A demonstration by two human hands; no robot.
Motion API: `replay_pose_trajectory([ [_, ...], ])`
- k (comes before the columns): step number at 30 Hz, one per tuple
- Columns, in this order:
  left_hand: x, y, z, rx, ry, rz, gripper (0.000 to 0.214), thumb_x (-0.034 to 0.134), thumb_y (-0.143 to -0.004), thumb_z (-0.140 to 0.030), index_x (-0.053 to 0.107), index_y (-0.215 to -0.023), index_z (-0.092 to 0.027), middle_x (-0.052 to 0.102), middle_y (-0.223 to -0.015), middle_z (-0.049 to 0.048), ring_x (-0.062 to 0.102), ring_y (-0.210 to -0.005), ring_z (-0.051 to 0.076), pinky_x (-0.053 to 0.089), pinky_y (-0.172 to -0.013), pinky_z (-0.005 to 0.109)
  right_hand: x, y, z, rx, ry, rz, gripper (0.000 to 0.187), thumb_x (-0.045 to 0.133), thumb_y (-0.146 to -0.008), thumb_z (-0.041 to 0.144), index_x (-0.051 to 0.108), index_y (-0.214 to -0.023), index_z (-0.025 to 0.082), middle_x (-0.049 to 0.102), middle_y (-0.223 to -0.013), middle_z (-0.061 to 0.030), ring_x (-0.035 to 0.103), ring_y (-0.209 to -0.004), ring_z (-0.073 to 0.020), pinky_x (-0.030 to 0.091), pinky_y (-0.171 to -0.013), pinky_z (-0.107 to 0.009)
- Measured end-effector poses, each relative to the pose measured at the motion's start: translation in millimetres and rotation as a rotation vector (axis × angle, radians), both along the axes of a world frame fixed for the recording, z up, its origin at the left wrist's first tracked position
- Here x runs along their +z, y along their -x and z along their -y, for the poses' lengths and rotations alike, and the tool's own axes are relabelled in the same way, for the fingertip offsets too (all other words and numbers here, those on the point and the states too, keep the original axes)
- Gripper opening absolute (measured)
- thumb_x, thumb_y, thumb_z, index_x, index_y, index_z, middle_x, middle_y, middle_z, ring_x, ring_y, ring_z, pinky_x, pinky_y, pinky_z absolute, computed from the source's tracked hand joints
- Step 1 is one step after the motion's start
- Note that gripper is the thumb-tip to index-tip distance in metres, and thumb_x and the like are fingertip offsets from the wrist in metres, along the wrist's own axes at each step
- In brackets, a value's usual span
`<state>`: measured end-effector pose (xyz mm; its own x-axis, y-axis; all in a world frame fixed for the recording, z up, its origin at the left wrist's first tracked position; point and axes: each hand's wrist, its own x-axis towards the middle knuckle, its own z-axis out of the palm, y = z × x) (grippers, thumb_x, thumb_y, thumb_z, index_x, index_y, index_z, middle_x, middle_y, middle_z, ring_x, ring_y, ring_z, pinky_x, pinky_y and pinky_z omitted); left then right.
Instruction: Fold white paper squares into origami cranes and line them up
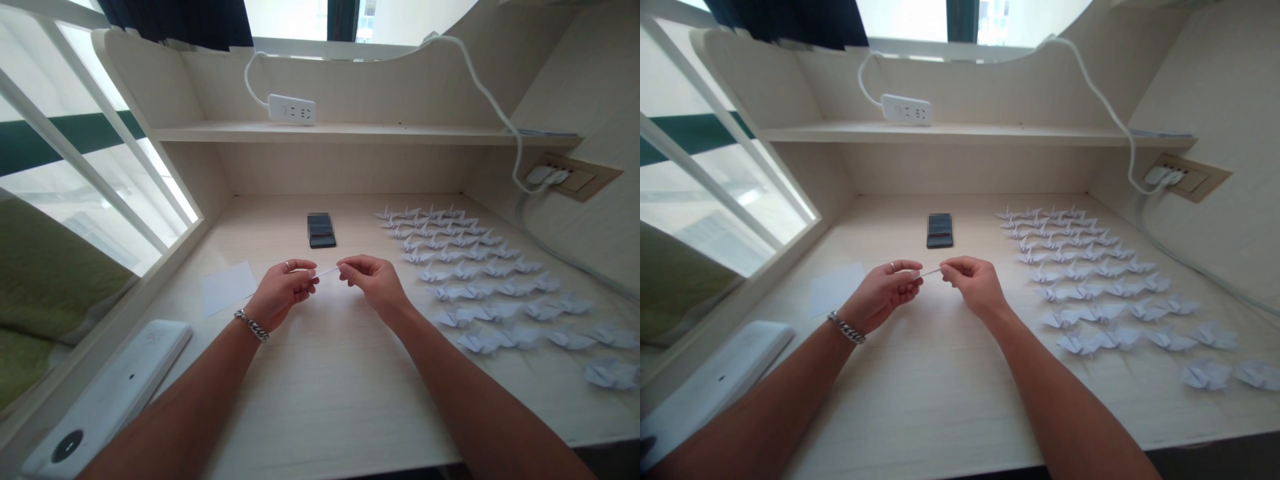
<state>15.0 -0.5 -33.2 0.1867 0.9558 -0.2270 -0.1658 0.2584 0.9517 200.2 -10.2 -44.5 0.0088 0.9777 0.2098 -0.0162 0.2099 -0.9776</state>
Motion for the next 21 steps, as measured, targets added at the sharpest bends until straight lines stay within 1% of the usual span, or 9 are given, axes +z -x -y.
replay_pose_trajectory([
  [4, -0.9, -0.9, -0.8, 0.075, -0.098, -0.033, 0.037, 0.081, -0.062, -0.028, 0.062, -0.091, -0.013, 0.064, -0.068, 0.0016, 0.058, -0.06, 0.01, 0.046, -0.061, 0.025, -0.1, 0.5, 0.5, 0.026, 0.041, -0.012, 0.022, 0.072, -0.072, 0.035, 0.074, -0.082, 0.016, 0.072, -0.075, -0.0055, 0.061, -0.065, -0.0153, 0.05, -0.066, -0.031],
  [8, -1.6, -1.4, -0.8, 0.075, -0.158, -0.067, 0.039, 0.08, -0.062, -0.032, 0.062, -0.091, -0.014, 0.066, -0.068, 0.0021, 0.059, -0.06, 0.012, 0.045, -0.061, 0.026, -5.4, -0.5, -1.7, 0.023, 0.081, -0.033, 0.024, 0.076, -0.066, 0.031, 0.073, -0.084, 0.016, 0.073, -0.078, -0.0055, 0.064, -0.067, -0.0168, 0.052, -0.069, -0.033],
  [12, -1.2, -1.3, 0.3, 0.025, -0.211, -0.158, 0.035, 0.079, -0.062, -0.028, 0.064, -0.091, -0.014, 0.066, -0.066, 0.0014, 0.059, -0.059, 0.012, 0.042, -0.057, 0.025, -9.2, -1.4, -4.0, 0.008, 0.092, -0.045, 0.029, 0.077, -0.066, 0.03, 0.07, -0.09, 0.015, 0.072, -0.077, -0.0056, 0.067, -0.07, -0.0181, 0.054, -0.072, -0.035],
  [16, -2.1, -2.1, 1.2, -0.079, -0.284, -0.254, 0.027, 0.075, -0.066, -0.026, 0.068, -0.088, -0.013, 0.068, -0.07, 0.0044, 0.058, -0.06, 0.013, 0.042, -0.056, 0.025, -8.9, 0.8, -2.7, -0.008, 0.032, 0.015, 0.03, 0.077, -0.067, 0.029, 0.069, -0.092, 0.015, 0.073, -0.083, -0.0069, 0.068, -0.08, -0.02, 0.054, -0.077, -0.035],
  [18, -3.6, -2.5, 1.1, -0.099, -0.303, -0.27, 0.023, 0.075, -0.066, -0.026, 0.068, -0.083, -0.012, 0.069, -0.072, 0.0054, 0.059, -0.061, 0.013, 0.043, -0.057, 0.026, -8.8, 2.5, -1.4, -0.001, 0.013, 0.044, 0.031, 0.077, -0.067, 0.029, 0.069, -0.094, 0.015, 0.072, -0.085, -0.007, 0.068, -0.082, -0.0202, 0.054, -0.079, -0.035],
  [21, -5.4, -2.7, 0.8, -0.097, -0.338, -0.286, 0.021, 0.075, -0.065, -0.027, 0.067, -0.08, -0.013, 0.068, -0.071, 0.0044, 0.059, -0.061, 0.014, 0.044, -0.058, 0.026, -9.2, 4.2, 0.3, 0.025, 0.017, 0.05, 0.032, 0.077, -0.067, 0.029, 0.069, -0.094, 0.016, 0.073, -0.085, -0.0066, 0.068, -0.082, -0.0202, 0.054, -0.078, -0.035],
])
